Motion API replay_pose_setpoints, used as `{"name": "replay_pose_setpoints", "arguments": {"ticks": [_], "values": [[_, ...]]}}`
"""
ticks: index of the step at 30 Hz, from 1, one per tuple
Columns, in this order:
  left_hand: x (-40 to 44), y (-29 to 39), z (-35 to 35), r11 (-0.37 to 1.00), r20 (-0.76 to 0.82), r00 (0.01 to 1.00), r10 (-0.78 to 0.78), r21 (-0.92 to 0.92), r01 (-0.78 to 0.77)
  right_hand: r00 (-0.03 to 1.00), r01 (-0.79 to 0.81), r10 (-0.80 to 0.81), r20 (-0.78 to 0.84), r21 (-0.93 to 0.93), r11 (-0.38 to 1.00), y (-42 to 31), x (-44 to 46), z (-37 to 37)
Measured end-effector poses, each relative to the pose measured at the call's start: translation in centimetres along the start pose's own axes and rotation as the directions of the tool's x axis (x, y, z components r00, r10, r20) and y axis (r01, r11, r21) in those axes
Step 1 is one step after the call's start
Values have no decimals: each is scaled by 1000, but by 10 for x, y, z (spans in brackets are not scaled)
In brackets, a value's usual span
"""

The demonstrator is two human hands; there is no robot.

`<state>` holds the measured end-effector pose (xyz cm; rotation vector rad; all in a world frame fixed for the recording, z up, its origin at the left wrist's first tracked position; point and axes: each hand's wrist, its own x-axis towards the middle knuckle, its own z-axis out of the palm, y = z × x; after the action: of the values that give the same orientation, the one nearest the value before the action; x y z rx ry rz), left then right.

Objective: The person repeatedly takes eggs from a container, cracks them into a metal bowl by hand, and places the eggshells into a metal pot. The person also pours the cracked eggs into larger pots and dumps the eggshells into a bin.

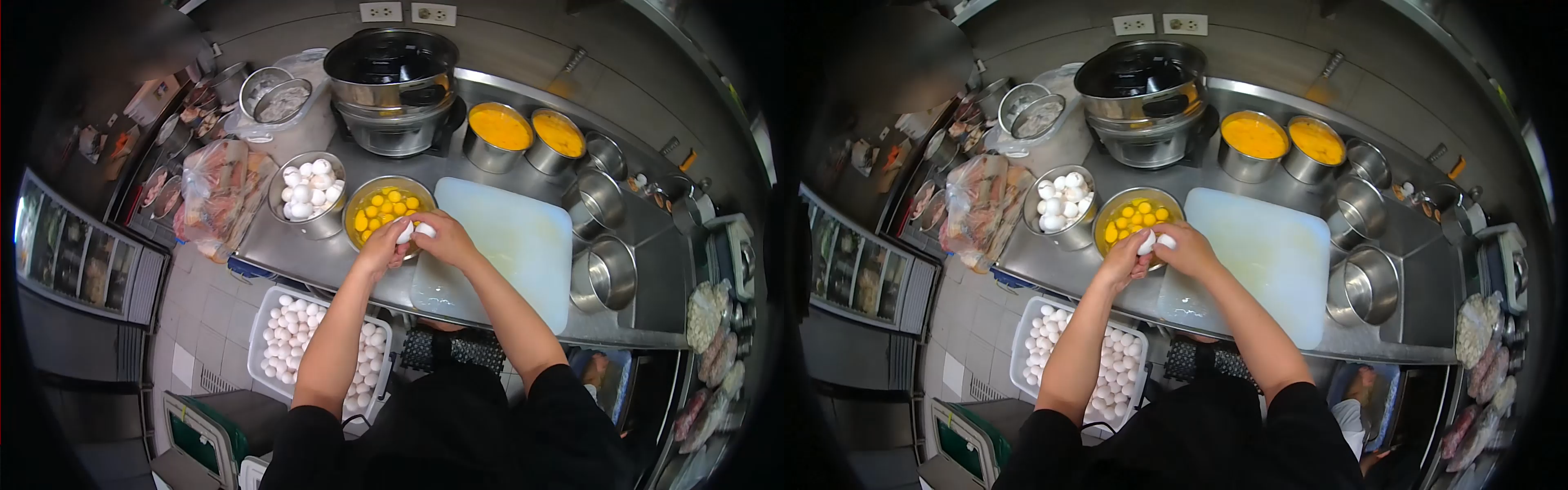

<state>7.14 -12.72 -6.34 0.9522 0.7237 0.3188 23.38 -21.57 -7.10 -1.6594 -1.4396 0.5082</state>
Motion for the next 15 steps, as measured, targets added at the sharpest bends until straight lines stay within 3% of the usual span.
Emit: {"name": "replay_pose_setpoints", "arguments": {"ticks": [2,6,10,12,13,14,15], "values": [[3,7,-17,999,9,1000,-20,34,20,999,29,-25,30,-132,991,-7,9,3],[-3,25,-24,985,-10,998,-63,163,63,994,87,-73,80,-184,979,-12,23,9],[-2,28,-23,985,-34,999,-19,168,24,995,93,-97,-9,-211,973,-12,29,14],[-5,34,-18,960,-99,995,15,279,14,995,99,-104,-9,-213,972,-9,33,14],[4,28,-24,960,-99,995,13,279,15,975,190,-215,-56,-296,936,-7,35,15],[18,20,-33,864,-72,971,226,476,-166,940,270,-327,-93,-381,884,-5,36,15],[19,25,-32,696,-3,907,420,644,-320,941,270,-327,-91,-379,885,-9,38,13]]}}
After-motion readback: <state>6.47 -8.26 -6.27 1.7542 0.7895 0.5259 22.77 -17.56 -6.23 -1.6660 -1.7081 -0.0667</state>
